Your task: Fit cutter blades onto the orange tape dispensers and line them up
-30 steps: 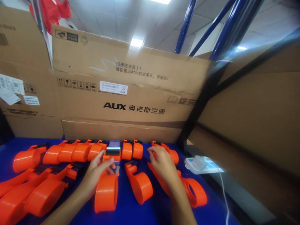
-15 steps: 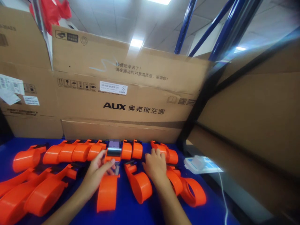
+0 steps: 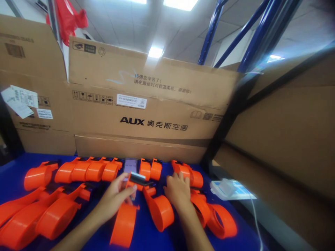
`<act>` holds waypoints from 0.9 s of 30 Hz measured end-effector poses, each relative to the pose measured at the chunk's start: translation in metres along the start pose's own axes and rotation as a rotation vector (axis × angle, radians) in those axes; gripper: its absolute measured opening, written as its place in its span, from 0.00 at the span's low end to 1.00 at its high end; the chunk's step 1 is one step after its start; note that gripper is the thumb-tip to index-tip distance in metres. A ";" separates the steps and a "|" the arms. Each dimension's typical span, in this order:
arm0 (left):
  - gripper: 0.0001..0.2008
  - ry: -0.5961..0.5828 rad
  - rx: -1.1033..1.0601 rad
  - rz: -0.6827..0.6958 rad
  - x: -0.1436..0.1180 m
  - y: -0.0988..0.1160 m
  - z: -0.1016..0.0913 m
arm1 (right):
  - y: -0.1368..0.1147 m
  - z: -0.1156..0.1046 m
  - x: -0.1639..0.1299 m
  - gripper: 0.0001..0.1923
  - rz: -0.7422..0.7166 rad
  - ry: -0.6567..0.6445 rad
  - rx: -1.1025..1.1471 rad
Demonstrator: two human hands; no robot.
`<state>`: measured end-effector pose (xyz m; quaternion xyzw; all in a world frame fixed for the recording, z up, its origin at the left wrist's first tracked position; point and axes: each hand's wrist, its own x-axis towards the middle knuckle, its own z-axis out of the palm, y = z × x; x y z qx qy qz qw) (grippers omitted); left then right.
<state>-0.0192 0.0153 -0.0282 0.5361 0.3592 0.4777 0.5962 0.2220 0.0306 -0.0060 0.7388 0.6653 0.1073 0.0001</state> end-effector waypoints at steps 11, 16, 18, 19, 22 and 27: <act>0.25 -0.019 -0.072 -0.068 0.000 -0.007 0.004 | -0.004 0.003 0.001 0.10 -0.029 -0.043 0.051; 0.26 0.011 -0.125 -0.085 0.000 -0.005 0.002 | -0.004 0.006 0.004 0.09 -0.036 -0.053 0.098; 0.23 -0.002 -0.175 -0.096 0.000 -0.003 0.003 | -0.003 0.007 0.005 0.09 -0.027 -0.058 0.116; 0.21 -0.007 -0.214 -0.101 0.000 -0.002 0.003 | -0.003 0.007 0.005 0.08 -0.021 -0.058 0.125; 0.13 0.004 -0.354 -0.117 0.001 -0.001 0.004 | -0.001 0.006 0.006 0.08 -0.008 -0.045 0.154; 0.10 0.025 -0.469 -0.156 0.001 -0.001 0.007 | 0.000 0.003 0.007 0.08 -0.001 -0.002 0.208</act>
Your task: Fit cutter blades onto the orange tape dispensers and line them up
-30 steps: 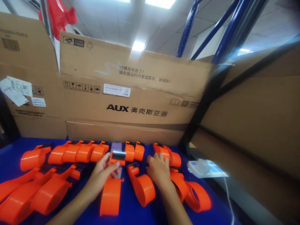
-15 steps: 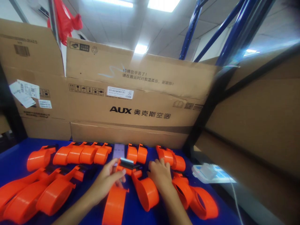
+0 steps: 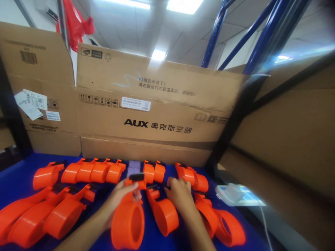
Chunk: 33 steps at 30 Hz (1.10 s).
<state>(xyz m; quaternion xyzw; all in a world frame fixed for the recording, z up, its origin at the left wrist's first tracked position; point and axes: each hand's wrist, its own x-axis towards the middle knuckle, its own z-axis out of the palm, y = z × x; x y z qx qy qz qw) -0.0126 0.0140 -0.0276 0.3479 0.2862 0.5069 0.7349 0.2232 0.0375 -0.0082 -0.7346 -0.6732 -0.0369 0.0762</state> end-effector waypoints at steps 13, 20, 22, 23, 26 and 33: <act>0.13 -0.002 0.014 0.027 -0.007 0.005 0.007 | 0.000 -0.010 -0.001 0.11 -0.140 0.271 0.581; 0.16 0.021 0.073 0.087 -0.004 0.003 0.006 | -0.026 -0.020 -0.015 0.16 -0.323 0.234 1.235; 0.17 0.028 0.116 0.113 -0.004 0.002 0.005 | -0.032 -0.022 -0.019 0.19 -0.329 0.232 1.284; 0.18 0.034 0.142 0.129 -0.004 0.002 0.005 | -0.035 -0.022 -0.021 0.20 -0.333 0.235 1.308; 0.19 0.059 0.225 0.174 -0.003 0.000 0.003 | -0.040 -0.020 -0.025 0.18 -0.331 0.243 1.316; 0.22 0.067 0.240 0.195 -0.002 0.001 0.001 | -0.047 -0.019 -0.037 0.11 -0.449 0.336 0.972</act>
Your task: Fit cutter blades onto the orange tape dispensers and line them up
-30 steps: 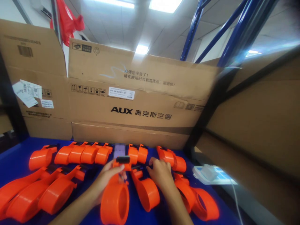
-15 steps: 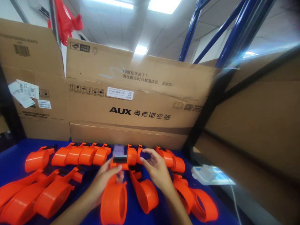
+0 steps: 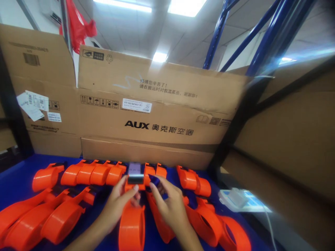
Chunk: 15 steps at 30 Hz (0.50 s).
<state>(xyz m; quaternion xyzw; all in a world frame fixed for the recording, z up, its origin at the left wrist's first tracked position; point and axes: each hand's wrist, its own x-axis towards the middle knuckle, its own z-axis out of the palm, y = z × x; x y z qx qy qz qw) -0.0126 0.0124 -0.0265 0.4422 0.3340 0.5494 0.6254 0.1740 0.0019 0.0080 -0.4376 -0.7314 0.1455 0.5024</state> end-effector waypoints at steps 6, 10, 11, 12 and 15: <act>0.20 -0.007 0.000 0.014 -0.003 0.003 0.004 | -0.007 0.004 -0.005 0.21 -0.100 -0.078 -0.025; 0.19 -0.011 0.004 0.019 -0.003 0.001 0.003 | -0.010 0.003 -0.008 0.24 -0.104 -0.065 -0.041; 0.19 -0.008 0.004 0.017 -0.003 0.000 0.003 | -0.010 0.003 -0.007 0.24 -0.108 -0.054 -0.054; 0.19 -0.004 0.002 0.016 -0.003 0.000 0.002 | -0.011 0.002 -0.007 0.24 -0.112 -0.043 -0.069; 0.19 0.006 -0.016 0.016 -0.003 -0.001 0.003 | -0.012 0.002 -0.006 0.25 -0.124 -0.045 -0.100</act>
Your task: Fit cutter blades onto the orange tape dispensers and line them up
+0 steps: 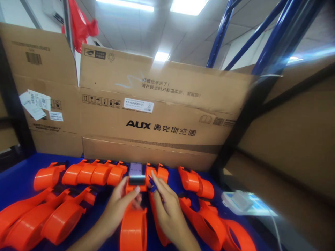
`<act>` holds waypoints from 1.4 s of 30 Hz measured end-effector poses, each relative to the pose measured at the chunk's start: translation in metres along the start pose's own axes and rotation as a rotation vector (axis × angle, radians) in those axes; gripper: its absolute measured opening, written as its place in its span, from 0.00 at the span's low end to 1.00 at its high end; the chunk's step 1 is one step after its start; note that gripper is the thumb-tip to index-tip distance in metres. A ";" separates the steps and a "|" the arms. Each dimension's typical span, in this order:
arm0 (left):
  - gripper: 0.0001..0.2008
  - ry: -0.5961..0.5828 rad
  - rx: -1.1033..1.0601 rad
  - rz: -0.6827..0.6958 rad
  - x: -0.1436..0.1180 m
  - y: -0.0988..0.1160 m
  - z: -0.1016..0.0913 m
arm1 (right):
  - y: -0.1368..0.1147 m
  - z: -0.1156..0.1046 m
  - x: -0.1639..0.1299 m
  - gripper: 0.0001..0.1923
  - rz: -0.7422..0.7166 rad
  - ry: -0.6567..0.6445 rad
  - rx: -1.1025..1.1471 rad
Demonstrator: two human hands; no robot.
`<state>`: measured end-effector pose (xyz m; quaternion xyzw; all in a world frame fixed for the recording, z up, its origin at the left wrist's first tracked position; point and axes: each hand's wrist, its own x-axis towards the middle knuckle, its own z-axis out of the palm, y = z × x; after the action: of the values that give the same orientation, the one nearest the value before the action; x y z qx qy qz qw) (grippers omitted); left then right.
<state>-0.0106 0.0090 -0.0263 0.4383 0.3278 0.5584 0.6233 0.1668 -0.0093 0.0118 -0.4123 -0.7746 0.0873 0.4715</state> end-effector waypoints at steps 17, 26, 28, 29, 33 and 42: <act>0.20 0.025 0.049 0.044 -0.002 0.003 0.003 | 0.006 0.015 -0.009 0.29 -0.148 -0.082 -0.244; 0.16 0.003 0.091 0.074 -0.005 -0.001 0.003 | 0.007 0.020 -0.010 0.30 -0.216 -0.058 -0.543; 0.15 -0.004 0.094 0.078 -0.004 -0.001 0.003 | 0.006 0.021 -0.009 0.29 -0.232 -0.019 -0.586; 0.16 -0.005 0.096 0.078 -0.004 -0.001 0.003 | 0.006 0.022 -0.009 0.28 -0.240 0.002 -0.608; 0.17 0.018 0.094 0.082 -0.005 -0.001 0.006 | 0.003 0.022 -0.010 0.26 -0.253 0.030 -0.681; 0.20 0.044 -0.122 0.004 -0.007 0.009 0.009 | -0.005 0.006 -0.009 0.27 -0.026 -0.051 -0.191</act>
<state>-0.0073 0.0000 -0.0149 0.3879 0.3057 0.5881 0.6404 0.1615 -0.0174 0.0052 -0.4431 -0.7963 0.0175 0.4115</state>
